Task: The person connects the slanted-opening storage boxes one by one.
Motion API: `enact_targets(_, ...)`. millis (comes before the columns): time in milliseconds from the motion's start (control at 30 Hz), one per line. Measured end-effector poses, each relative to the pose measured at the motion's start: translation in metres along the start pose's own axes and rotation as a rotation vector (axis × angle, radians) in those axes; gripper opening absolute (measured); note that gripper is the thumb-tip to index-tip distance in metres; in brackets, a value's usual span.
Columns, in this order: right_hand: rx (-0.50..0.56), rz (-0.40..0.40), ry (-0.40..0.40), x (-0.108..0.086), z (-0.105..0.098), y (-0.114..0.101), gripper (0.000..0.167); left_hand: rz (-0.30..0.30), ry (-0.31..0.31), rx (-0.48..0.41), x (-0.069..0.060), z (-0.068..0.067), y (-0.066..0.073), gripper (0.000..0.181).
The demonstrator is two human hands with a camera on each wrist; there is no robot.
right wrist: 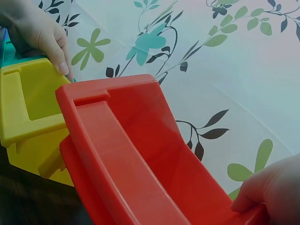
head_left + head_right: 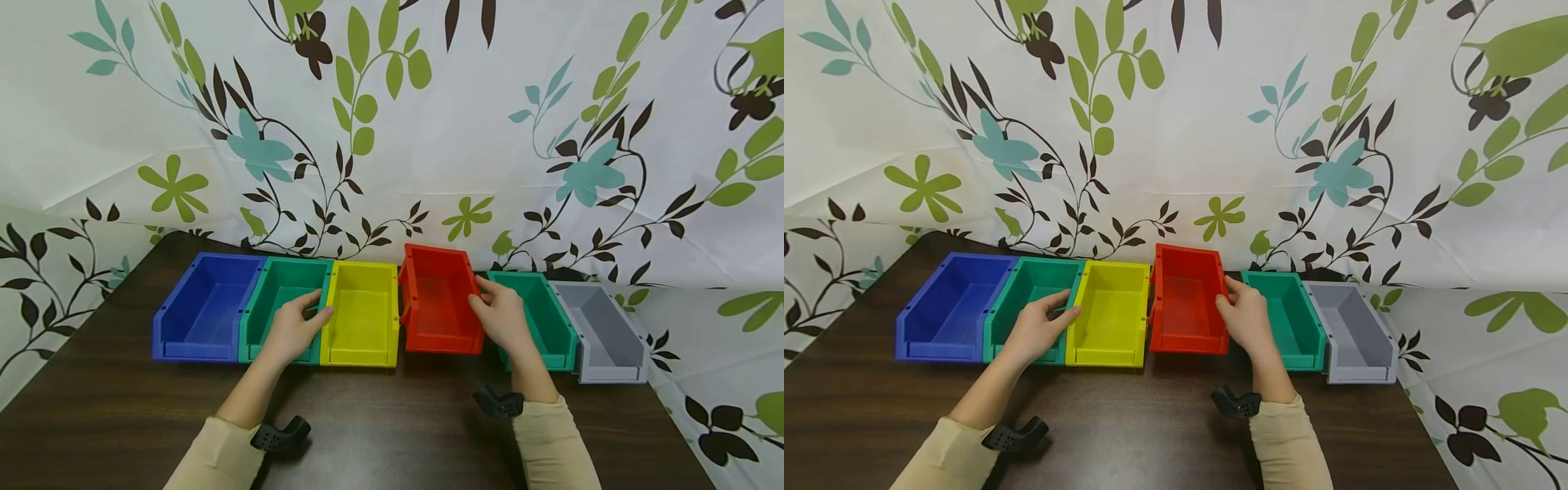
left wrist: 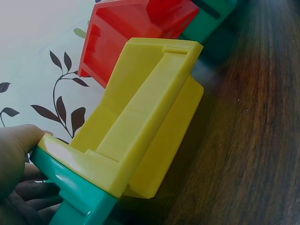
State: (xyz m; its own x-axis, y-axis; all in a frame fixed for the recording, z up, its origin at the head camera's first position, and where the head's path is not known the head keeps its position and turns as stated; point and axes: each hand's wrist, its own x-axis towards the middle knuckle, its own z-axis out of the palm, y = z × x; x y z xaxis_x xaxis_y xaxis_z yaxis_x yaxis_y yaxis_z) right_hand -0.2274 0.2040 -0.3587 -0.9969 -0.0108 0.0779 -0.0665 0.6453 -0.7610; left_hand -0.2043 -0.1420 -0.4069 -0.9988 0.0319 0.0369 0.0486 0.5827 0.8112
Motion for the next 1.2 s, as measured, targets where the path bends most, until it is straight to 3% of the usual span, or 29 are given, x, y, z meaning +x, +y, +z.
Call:
enact_targets(267,-0.009,0.023,0.004,-0.0022,0.0011,-0.0031,0.048,-0.007,0.0,-0.006,-0.0001,0.0012,-0.0014,0.06)
enact_targets(767,-0.068,-0.037,0.009,-0.0045,0.0045,-0.0061,0.048,-0.005,0.003,-0.001,0.0001,-0.0001,-0.0005,0.061)
enact_targets(1000,-0.049,-0.006,-0.013,-0.0029,0.0026,-0.0035,0.053,-0.022,-0.002,0.001,0.0003,-0.0004,-0.0013,0.06)
enact_targets(1100,-0.057,-0.034,0.031,-0.0036,0.0009,-0.0044,0.054,-0.017,0.0,-0.003,0.0008,-0.0001,-0.0009,0.06)
enact_targets(1200,-0.075,-0.093,0.127,-0.0069,-0.001,-0.0071,0.052,-0.011,0.001,-0.009,0.0016,0.0006,-0.0007,0.059)
